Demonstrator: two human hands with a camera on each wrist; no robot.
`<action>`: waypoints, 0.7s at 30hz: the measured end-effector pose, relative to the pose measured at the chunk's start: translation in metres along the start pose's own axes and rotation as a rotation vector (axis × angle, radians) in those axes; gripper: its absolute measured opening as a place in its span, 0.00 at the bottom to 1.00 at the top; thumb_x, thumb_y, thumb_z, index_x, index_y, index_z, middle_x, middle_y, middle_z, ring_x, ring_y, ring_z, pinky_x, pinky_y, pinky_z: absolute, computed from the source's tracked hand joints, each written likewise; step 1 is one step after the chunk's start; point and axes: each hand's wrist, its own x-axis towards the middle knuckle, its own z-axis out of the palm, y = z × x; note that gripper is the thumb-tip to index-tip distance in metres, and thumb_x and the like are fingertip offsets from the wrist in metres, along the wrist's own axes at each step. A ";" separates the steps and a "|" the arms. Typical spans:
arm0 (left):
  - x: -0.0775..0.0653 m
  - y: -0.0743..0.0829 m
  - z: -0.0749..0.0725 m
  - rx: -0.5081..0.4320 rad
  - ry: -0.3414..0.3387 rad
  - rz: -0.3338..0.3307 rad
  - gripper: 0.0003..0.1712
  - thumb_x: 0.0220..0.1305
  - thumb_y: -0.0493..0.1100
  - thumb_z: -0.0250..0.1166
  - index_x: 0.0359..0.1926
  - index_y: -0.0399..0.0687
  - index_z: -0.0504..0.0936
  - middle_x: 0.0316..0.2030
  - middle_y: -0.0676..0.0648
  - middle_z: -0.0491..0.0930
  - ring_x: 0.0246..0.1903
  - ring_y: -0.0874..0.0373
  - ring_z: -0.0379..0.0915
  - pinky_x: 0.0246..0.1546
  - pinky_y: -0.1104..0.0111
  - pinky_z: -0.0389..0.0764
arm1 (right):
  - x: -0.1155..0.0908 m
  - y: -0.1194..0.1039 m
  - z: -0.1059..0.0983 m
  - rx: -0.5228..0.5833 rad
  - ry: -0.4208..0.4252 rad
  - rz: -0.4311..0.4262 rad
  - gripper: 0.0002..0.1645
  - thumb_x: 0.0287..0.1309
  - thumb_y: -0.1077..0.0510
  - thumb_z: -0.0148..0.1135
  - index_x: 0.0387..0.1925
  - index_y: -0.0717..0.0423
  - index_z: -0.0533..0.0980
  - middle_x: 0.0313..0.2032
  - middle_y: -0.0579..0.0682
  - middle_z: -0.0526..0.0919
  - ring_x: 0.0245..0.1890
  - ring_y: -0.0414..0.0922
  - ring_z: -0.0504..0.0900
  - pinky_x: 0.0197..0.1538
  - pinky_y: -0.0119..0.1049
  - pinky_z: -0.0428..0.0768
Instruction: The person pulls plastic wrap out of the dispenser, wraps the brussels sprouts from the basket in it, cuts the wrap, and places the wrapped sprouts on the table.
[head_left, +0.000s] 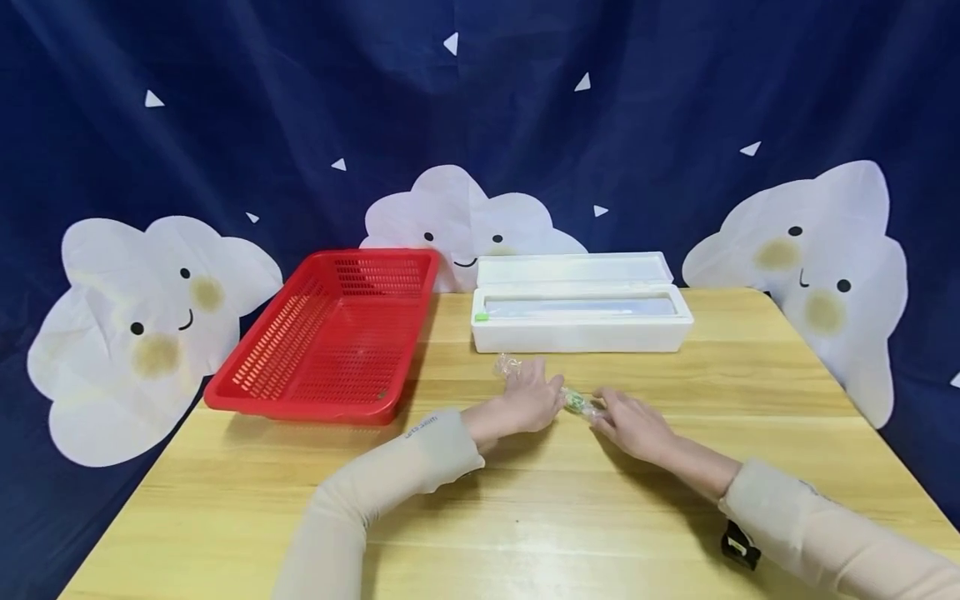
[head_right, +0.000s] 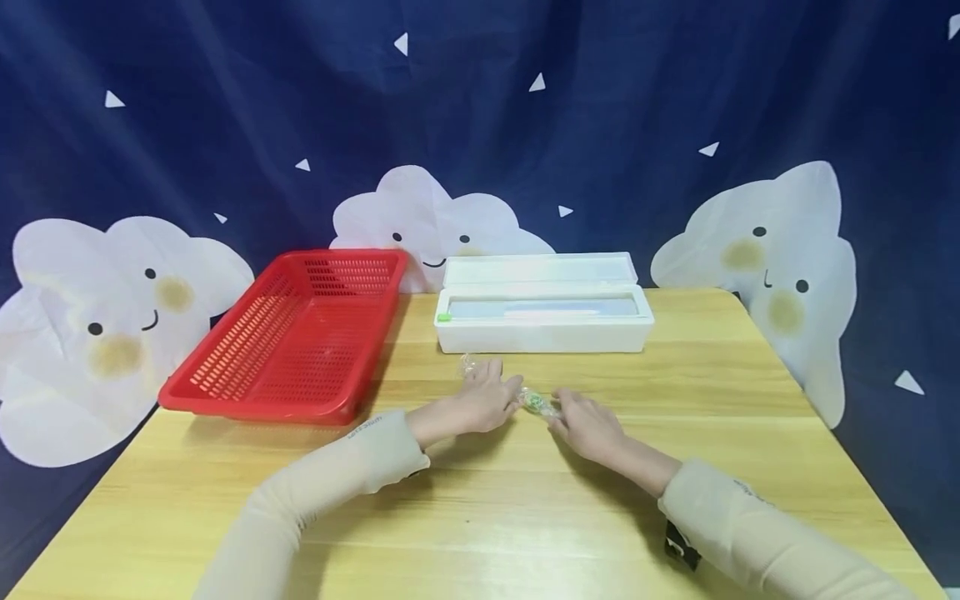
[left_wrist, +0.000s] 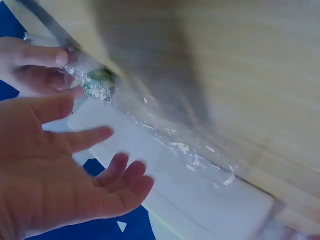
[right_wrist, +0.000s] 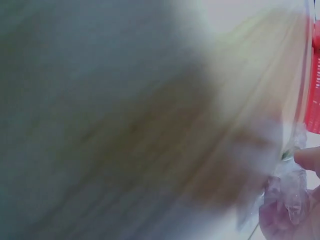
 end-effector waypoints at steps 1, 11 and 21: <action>0.000 -0.001 -0.001 0.005 -0.013 -0.009 0.28 0.68 0.54 0.46 0.65 0.52 0.61 0.44 0.45 0.59 0.42 0.54 0.57 0.40 0.64 0.67 | 0.000 -0.001 -0.001 0.004 -0.011 0.007 0.22 0.54 0.58 0.61 0.48 0.65 0.68 0.39 0.62 0.80 0.33 0.55 0.80 0.25 0.40 0.75; 0.018 -0.011 0.007 -0.070 -0.103 -0.050 0.29 0.67 0.55 0.47 0.66 0.53 0.59 0.57 0.37 0.60 0.56 0.45 0.60 0.54 0.51 0.65 | -0.005 -0.018 0.002 -0.031 -0.044 -0.019 0.13 0.53 0.52 0.62 0.33 0.59 0.78 0.14 0.38 0.73 0.11 0.34 0.66 0.24 0.33 0.66; 0.039 -0.010 -0.003 -0.118 -0.131 0.082 0.36 0.62 0.59 0.53 0.68 0.53 0.57 0.59 0.40 0.62 0.60 0.49 0.54 0.61 0.54 0.54 | -0.014 -0.029 -0.001 0.167 -0.104 -0.021 0.12 0.56 0.57 0.59 0.31 0.66 0.77 0.13 0.41 0.72 0.07 0.33 0.66 0.12 0.28 0.67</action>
